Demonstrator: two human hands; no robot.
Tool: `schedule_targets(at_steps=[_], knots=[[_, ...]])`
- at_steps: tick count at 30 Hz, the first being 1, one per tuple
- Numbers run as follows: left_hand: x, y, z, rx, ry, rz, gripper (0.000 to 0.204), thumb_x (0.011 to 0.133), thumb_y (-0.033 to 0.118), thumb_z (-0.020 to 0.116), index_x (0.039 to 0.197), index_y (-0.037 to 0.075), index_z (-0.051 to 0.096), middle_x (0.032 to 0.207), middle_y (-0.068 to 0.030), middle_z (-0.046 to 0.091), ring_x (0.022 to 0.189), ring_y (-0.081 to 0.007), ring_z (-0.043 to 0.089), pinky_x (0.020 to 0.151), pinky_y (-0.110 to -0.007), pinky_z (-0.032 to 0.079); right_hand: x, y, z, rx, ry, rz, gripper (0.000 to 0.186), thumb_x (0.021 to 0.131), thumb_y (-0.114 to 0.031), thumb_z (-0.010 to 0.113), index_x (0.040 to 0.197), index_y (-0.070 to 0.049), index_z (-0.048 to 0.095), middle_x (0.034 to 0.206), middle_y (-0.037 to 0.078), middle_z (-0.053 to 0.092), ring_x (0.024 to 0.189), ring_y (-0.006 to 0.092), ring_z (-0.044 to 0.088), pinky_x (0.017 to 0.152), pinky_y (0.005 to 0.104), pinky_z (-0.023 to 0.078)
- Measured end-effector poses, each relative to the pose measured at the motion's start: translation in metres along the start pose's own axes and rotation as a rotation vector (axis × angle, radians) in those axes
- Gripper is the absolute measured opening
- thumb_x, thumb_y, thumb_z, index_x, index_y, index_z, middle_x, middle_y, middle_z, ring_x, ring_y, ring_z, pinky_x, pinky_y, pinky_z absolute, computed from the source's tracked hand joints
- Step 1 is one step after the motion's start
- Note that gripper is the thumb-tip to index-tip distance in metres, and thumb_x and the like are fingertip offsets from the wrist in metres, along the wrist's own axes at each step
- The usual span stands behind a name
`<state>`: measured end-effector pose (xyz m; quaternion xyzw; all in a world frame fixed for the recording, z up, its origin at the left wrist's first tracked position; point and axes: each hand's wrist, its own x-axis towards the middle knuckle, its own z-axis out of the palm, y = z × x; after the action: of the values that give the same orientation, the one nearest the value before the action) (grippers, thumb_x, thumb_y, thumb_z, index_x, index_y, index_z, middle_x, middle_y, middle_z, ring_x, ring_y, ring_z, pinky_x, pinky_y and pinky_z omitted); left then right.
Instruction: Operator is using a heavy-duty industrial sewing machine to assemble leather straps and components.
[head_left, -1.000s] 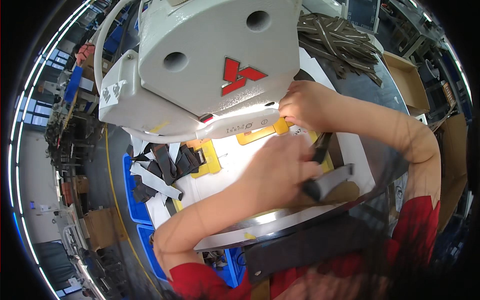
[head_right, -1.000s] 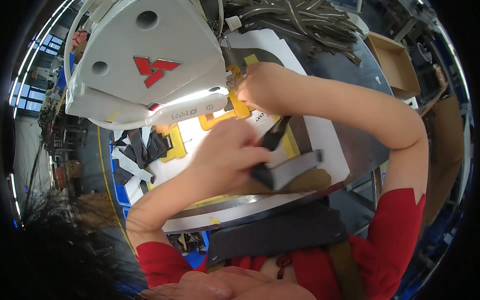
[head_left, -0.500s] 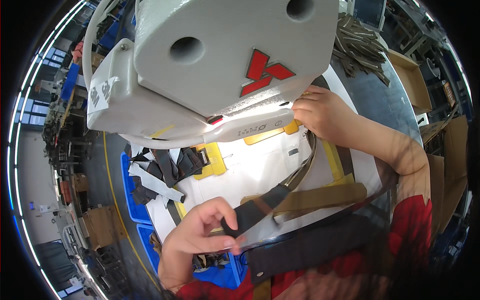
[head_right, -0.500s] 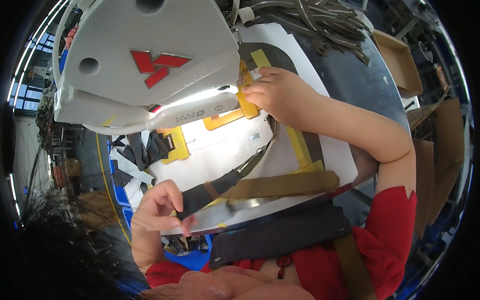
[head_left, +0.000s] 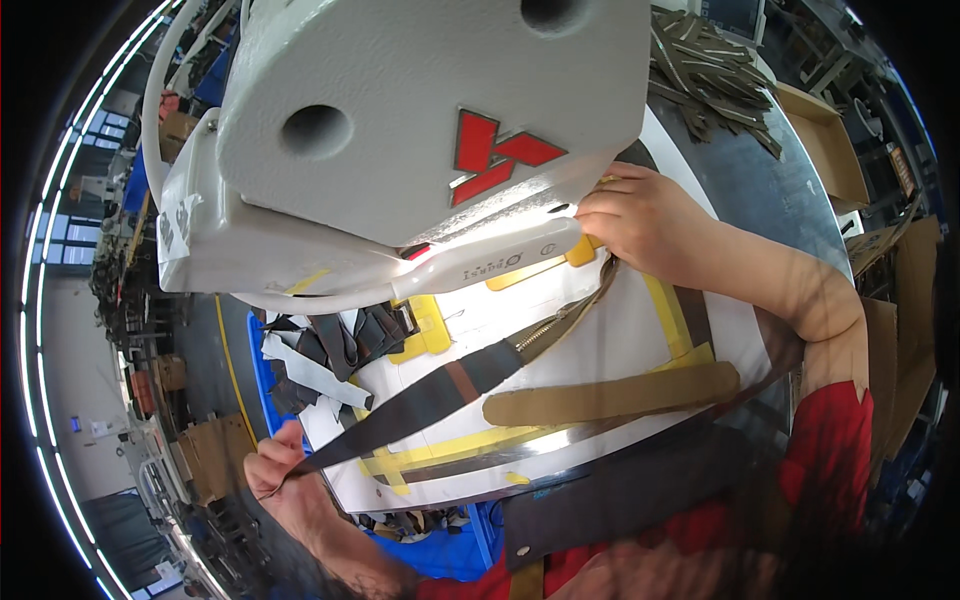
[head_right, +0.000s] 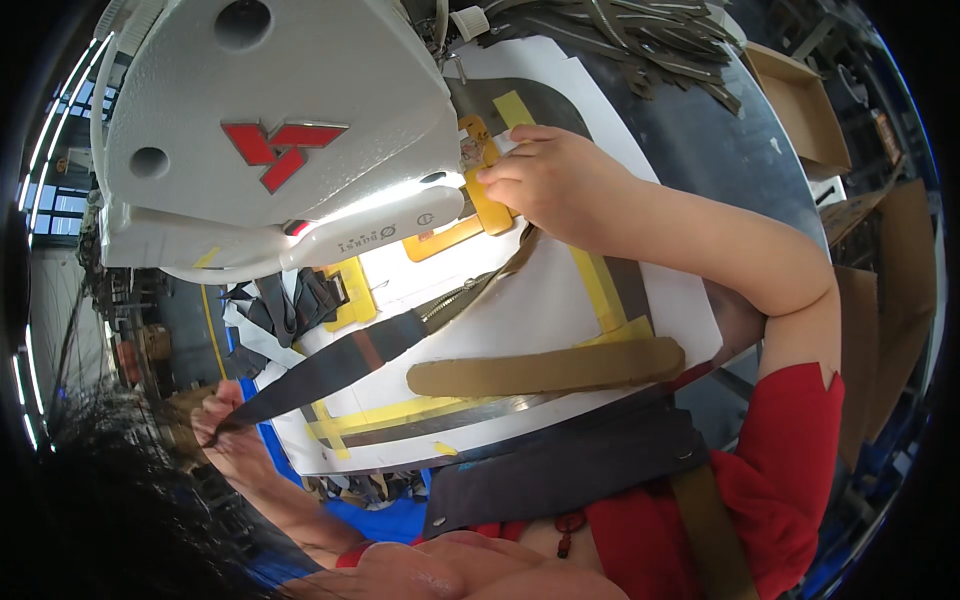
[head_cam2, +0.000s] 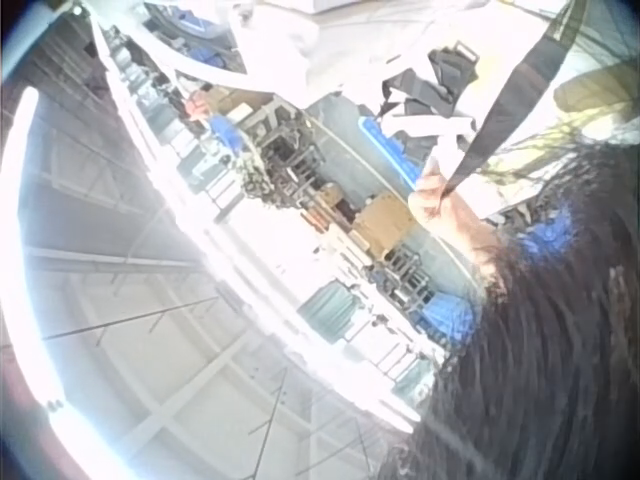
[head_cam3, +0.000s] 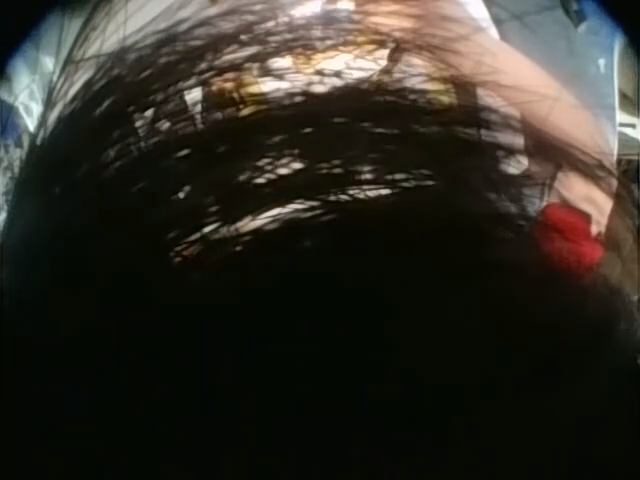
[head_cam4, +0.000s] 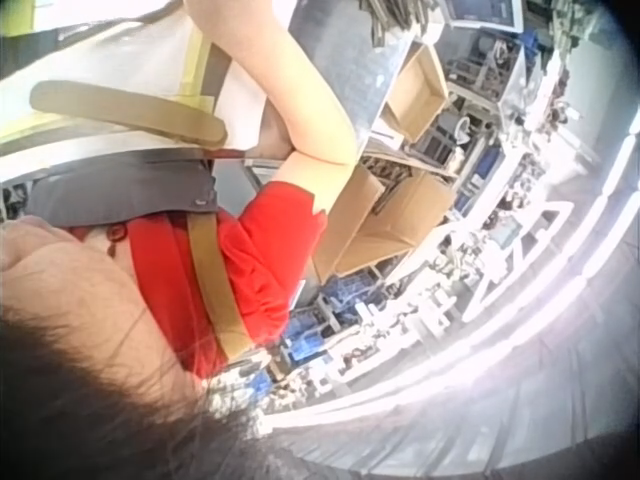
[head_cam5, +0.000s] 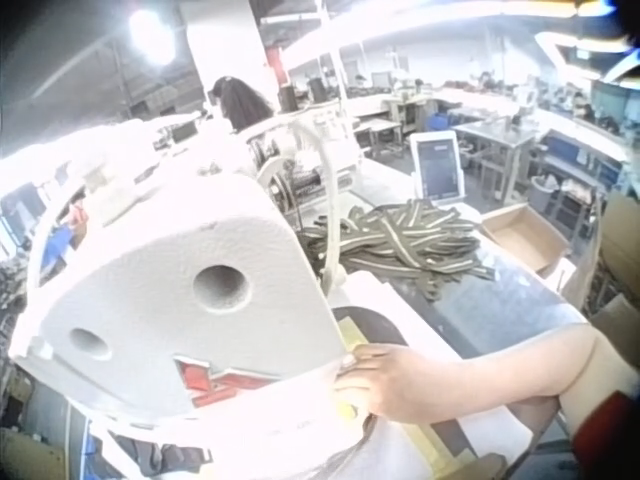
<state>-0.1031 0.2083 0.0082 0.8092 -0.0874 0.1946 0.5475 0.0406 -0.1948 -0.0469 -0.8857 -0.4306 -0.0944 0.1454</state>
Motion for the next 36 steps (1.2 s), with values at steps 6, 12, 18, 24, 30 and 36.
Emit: schedule_targets(at_steps=[6,12,18,24,30,36], knots=[[0.041,0.011,0.06,-1.096,-0.537,-0.457,0.021,0.086,0.006,0.06,0.068,0.008,0.049,0.07,-0.0046,0.053,0.041,-0.0095,0.044,0.037,-0.021,0.034,-0.001,0.001,0.002,0.012,0.049,-0.03,0.028,0.072,0.002,0.057,0.099,-0.002,0.063,0.11,0.009,0.064,0.098,0.0221,0.062,0.105,0.0394,0.037],[0.083,-0.026,0.173,0.254,-0.582,-0.194,0.026,0.081,0.018,0.069,0.1,0.0,0.067,0.098,-0.0117,0.068,0.085,-0.0214,0.064,0.075,-0.031,0.048,-0.003,0.003,0.006,-0.011,0.038,-0.048,0.026,0.074,0.001,0.055,0.099,-0.002,0.062,0.112,0.009,0.064,0.097,0.0193,0.062,0.105,0.0407,0.036],[0.084,-0.062,0.199,0.193,-0.516,-0.114,0.033,0.078,0.015,0.072,0.107,0.002,0.065,0.107,-0.0143,0.066,0.1,-0.0268,0.062,0.087,-0.035,0.048,-0.005,0.004,0.005,-0.003,0.055,-0.043,0.023,0.075,-0.003,0.058,0.097,-0.003,0.062,0.106,0.008,0.064,0.093,0.021,0.062,0.105,0.041,0.036],[0.079,-0.076,0.2,0.216,-0.434,0.005,0.027,0.076,0.015,0.076,0.097,0.002,0.066,0.096,-0.0096,0.067,0.087,-0.0205,0.062,0.079,-0.033,0.049,0.002,-0.007,-0.001,0.032,0.076,-0.024,0.028,0.078,-0.023,0.067,0.1,-0.007,0.063,0.1,0.006,0.061,0.097,0.0237,0.057,0.102,0.0415,0.037],[0.078,-0.05,0.201,0.292,-0.485,-0.154,0.022,0.08,0.016,0.07,0.097,0.002,0.067,0.095,-0.01,0.067,0.088,-0.0238,0.062,0.08,-0.035,0.048,0.001,-0.009,0.001,-0.049,0.026,-0.026,0.039,0.077,-0.034,0.07,0.108,-0.011,0.061,0.107,0.006,0.054,0.105,0.0252,0.051,0.102,0.0465,0.034],[0.066,-0.03,0.196,0.583,-0.586,0.509,0.034,0.08,0.017,0.068,0.112,0.008,0.064,0.104,-0.0116,0.064,0.094,-0.0317,0.06,0.084,-0.039,0.045,0.002,-0.011,0.001,-0.088,0.048,-0.035,0.039,0.078,-0.033,0.069,0.109,-0.011,0.061,0.109,0.006,0.055,0.107,0.0247,0.051,0.102,0.0464,0.035]])
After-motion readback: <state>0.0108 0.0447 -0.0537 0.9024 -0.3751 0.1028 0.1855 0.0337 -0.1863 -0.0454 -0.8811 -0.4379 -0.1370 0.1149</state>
